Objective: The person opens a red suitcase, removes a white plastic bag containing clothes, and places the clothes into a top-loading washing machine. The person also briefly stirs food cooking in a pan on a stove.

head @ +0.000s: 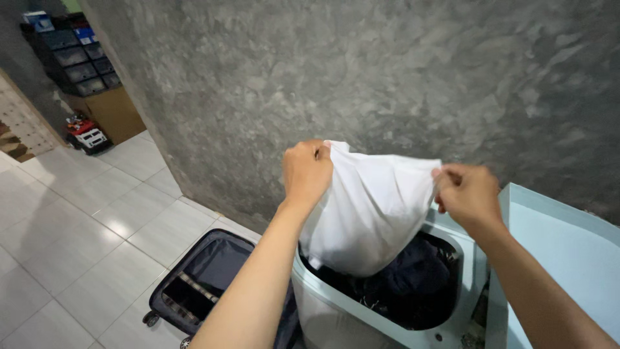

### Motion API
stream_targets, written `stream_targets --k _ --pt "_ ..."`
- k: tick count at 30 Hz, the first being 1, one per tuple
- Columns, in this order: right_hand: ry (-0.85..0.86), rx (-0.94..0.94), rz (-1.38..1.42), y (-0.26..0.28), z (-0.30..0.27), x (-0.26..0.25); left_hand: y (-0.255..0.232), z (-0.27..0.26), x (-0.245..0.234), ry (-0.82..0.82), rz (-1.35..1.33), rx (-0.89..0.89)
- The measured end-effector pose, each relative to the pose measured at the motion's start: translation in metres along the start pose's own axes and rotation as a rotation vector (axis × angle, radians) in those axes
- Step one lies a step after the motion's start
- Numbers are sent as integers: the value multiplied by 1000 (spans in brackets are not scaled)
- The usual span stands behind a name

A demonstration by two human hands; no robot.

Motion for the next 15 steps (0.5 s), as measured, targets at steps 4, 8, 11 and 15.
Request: stream_targets --k 4,8,11,15 --pt "-119 -178 257 43 7 -11 -8 10 -19 -73 -90 -33" --pt "-167 -206 289 71 13 -17 -25 26 -35 -47 -309 -48" --pt "-143 -276 311 93 25 -11 -36 32 -54 -72 -360 84" --pt "40 -221 545 110 35 23 -31 -3 -61 -59 -291 363"
Point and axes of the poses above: each hand's wrist, its own z-axis towards the middle knuckle, its own x-axis out of the palm, y = z × x, the point moved 8 cm from there along z, towards the middle knuckle, and after that the axes turned 7 degrees about -x, right-handed, at the moved point
